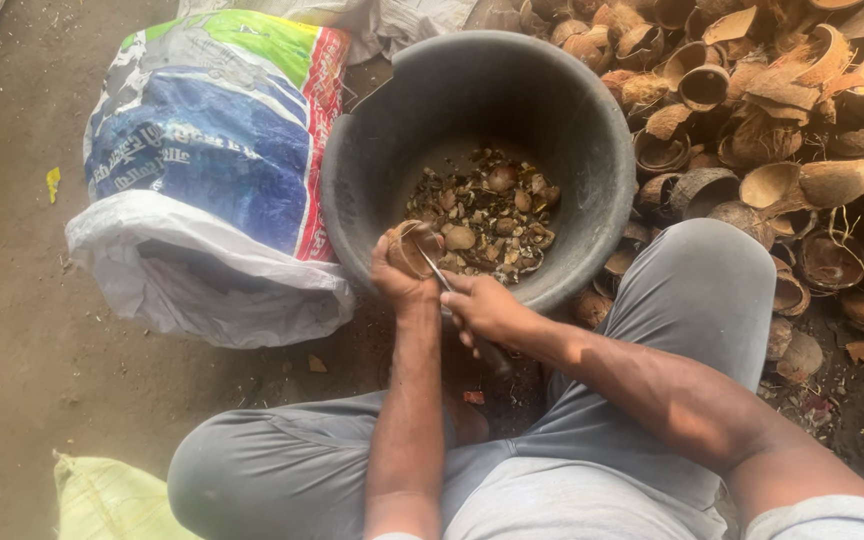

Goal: The person sits on the ground and uses a knife to peel the husk off coconut halves. They hold the coconut in one hand and scrape the husk away with the knife, dropping the debris into a bucket. The person repeatedly picks up new coconut halves from a nearby sack and continues the peeling process.

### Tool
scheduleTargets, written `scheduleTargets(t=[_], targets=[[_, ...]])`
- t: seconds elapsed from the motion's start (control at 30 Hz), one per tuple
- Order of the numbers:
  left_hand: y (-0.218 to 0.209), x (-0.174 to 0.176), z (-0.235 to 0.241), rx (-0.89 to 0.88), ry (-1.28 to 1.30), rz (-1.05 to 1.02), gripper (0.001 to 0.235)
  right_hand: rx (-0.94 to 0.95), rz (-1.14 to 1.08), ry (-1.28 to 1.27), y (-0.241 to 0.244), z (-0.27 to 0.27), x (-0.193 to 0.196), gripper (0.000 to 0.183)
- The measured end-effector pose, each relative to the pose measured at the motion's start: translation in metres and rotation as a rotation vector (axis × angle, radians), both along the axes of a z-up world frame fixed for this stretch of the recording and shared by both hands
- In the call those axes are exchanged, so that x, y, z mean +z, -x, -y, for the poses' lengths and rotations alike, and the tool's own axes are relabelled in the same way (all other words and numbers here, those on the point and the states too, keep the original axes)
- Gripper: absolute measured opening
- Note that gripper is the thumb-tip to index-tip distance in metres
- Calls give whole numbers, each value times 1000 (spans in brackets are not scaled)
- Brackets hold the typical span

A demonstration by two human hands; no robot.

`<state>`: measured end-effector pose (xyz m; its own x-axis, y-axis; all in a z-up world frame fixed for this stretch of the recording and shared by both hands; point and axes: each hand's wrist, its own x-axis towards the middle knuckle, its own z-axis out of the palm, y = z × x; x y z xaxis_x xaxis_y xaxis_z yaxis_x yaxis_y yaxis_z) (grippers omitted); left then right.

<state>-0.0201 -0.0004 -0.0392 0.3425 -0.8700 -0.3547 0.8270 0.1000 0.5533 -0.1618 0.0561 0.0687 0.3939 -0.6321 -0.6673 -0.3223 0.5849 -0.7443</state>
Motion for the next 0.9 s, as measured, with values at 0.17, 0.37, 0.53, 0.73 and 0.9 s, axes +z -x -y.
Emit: scheduleTargets(t=[0.17,0.37,0.53,0.73,0.9], targets=[[-6,-8,0,-10,27,17,35,-94,125,-93,1,9,-4,58],[-13,13,3,-90,-127,-40,34,176,-56,320,10,9,-12,58],[-1,15,-5,-63,-124,-19,34,51,8,17,7,7,-8,58],[-5,-6,1,-1,-11,-160,45,-79,98,-83,2,4,-2,58],[-11,-18,1,-64,-5,-314,46,67,81,-2,11,10,4,57]])
